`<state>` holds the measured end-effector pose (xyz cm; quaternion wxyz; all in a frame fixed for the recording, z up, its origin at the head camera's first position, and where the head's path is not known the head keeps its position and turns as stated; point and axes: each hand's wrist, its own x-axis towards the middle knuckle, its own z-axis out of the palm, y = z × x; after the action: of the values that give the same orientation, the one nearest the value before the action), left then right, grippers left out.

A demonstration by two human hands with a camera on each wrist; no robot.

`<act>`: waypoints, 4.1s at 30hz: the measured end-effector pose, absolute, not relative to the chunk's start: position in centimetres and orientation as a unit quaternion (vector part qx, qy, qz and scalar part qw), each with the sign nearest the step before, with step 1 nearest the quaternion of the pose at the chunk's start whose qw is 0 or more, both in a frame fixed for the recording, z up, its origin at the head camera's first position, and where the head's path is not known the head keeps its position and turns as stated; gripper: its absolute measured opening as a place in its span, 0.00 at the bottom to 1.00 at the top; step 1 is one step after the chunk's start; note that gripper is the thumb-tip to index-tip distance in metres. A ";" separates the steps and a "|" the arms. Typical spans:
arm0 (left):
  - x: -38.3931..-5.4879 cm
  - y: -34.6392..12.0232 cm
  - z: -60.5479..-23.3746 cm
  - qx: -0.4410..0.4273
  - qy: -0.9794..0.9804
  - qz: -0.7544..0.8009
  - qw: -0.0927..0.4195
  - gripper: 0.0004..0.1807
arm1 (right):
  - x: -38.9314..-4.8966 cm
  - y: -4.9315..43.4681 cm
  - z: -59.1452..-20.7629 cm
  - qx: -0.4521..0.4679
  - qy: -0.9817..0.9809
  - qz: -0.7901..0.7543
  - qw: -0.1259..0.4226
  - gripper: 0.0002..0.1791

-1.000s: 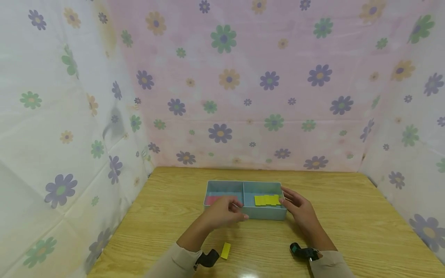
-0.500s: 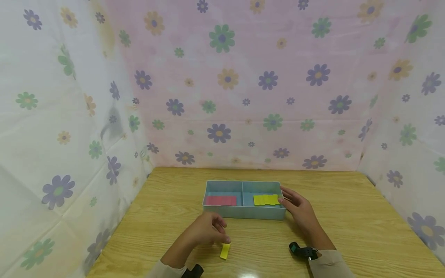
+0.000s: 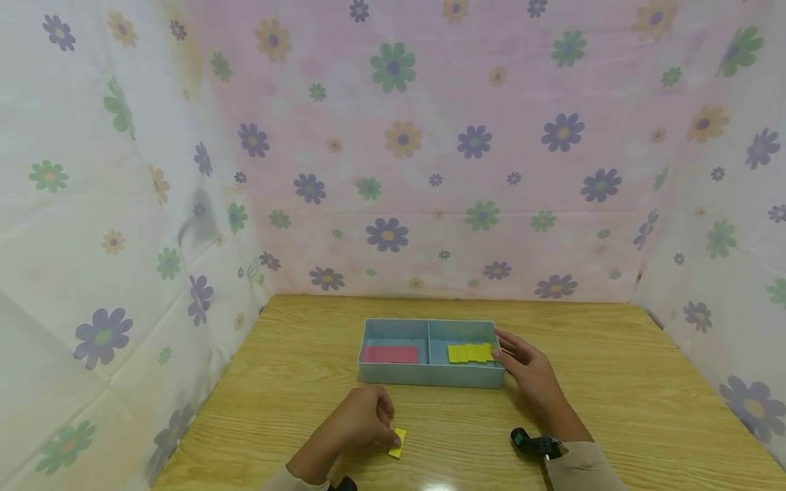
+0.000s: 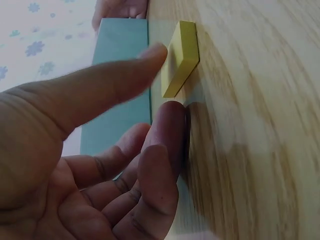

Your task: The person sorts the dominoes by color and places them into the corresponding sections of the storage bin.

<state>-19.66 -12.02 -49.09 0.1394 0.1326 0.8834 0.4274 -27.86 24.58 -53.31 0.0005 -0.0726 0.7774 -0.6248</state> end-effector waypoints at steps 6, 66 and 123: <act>-19.9 -11.4 -49.3 0.130 0.886 0.422 0.143 0.21 | -27.9 24.6 -53.2 -0.070 0.783 -0.618 0.000 0.36; -21.9 -7.5 -48.9 0.159 0.945 0.281 0.053 0.10 | -28.2 24.9 -53.5 -0.061 0.807 -0.587 -0.013 0.35; -23.6 -4.8 -44.4 0.192 0.954 0.229 0.010 0.14 | -28.1 24.5 -53.6 -0.047 0.805 -0.592 -0.011 0.34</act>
<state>-23.57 -4.83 -44.41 0.0100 0.1915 0.9545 0.2285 -28.08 24.50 -53.61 -0.0107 -0.0472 0.8046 -0.5918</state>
